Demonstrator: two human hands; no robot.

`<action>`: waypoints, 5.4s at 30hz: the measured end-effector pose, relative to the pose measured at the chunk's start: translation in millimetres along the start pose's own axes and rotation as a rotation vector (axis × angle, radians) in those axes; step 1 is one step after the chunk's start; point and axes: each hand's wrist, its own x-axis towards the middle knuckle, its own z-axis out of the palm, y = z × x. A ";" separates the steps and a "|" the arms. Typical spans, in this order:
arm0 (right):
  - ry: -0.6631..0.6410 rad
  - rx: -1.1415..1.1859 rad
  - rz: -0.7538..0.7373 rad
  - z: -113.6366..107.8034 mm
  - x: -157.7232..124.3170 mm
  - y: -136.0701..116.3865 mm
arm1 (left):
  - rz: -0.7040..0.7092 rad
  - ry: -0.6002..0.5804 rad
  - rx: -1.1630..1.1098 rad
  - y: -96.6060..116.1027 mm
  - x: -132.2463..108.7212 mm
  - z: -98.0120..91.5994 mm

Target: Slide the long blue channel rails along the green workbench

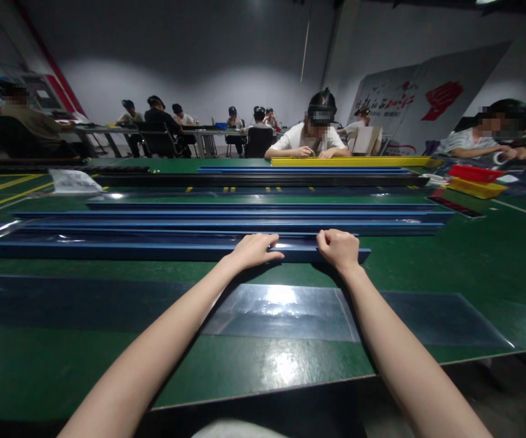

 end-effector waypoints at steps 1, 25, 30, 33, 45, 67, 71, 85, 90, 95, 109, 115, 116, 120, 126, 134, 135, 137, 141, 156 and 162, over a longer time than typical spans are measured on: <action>-0.003 0.000 -0.010 -0.4 -0.1 -0.5 | 0.000 -0.004 0.005 0.7 -0.3 -0.3; 0.045 0.084 -0.349 5.4 -7.4 -32.3 | -0.006 -0.008 -0.048 3.1 -0.8 -1.7; 0.037 0.083 -0.357 6.0 -7.1 -32.2 | 0.005 -0.004 -0.043 2.0 -0.4 -0.7; 0.036 0.084 -0.355 5.6 -7.3 -32.5 | 0.004 -0.001 -0.038 2.2 -0.8 -0.7; 0.125 0.061 -0.309 3.3 -7.6 -36.8 | 0.029 0.013 -0.065 -0.5 0.6 1.4; 0.150 0.111 -0.399 9.9 -6.8 -33.8 | 0.045 0.025 -0.056 0.3 0.9 1.4; 0.132 0.113 -0.379 8.5 -6.7 -34.3 | 0.035 0.033 -0.032 1.1 -0.4 0.9; 0.012 0.089 -0.201 1.6 -2.5 -43.3 | 0.010 0.027 0.012 4.2 -1.8 -0.6; 0.013 0.140 -0.244 -1.5 -3.6 -37.3 | 0.009 0.024 0.017 3.8 -2.0 -0.3; 0.037 0.381 -0.178 -5.5 0.7 -24.9 | 0.010 0.012 0.004 3.8 -1.7 -0.4; 0.014 0.869 -0.078 -0.9 8.0 -12.0 | 0.008 -0.004 0.014 3.8 -1.6 -1.8; -0.022 0.964 -0.040 -3.5 8.5 -13.4 | 0.008 -0.005 0.014 3.9 -1.7 -1.2; -0.032 0.982 -0.033 -3.8 8.6 -13.7 | 0.010 -0.001 0.012 4.0 -1.7 -1.2; -0.078 1.101 0.017 -4.5 9.3 -15.2 | 0.017 0.008 0.006 3.7 -1.6 -1.5; -0.170 1.354 0.065 -4.4 12.9 -14.6 | 0.006 -0.006 -0.006 3.9 -1.6 -1.9; -0.375 1.533 0.157 -15.1 14.8 -11.7 | 0.006 -0.010 0.001 3.2 -1.6 -1.9; -0.404 1.563 0.183 -18.0 14.9 -11.8 | 0.009 -0.008 0.002 2.9 -1.6 -1.8; -0.460 1.624 0.233 -23.7 15.2 -12.1 | 0.011 -0.006 0.001 2.8 -1.7 -1.7; -0.516 1.620 0.228 -30.3 16.1 -11.8 | -0.002 -0.011 -0.006 4.4 -2.4 -2.2; -0.513 1.275 -0.051 -29.8 15.3 -5.8 | 0.017 0.000 0.000 1.7 -1.8 -0.3; -0.451 0.765 -0.243 -14.7 6.2 -9.1 | 0.007 -0.005 0.009 1.6 -1.9 0.1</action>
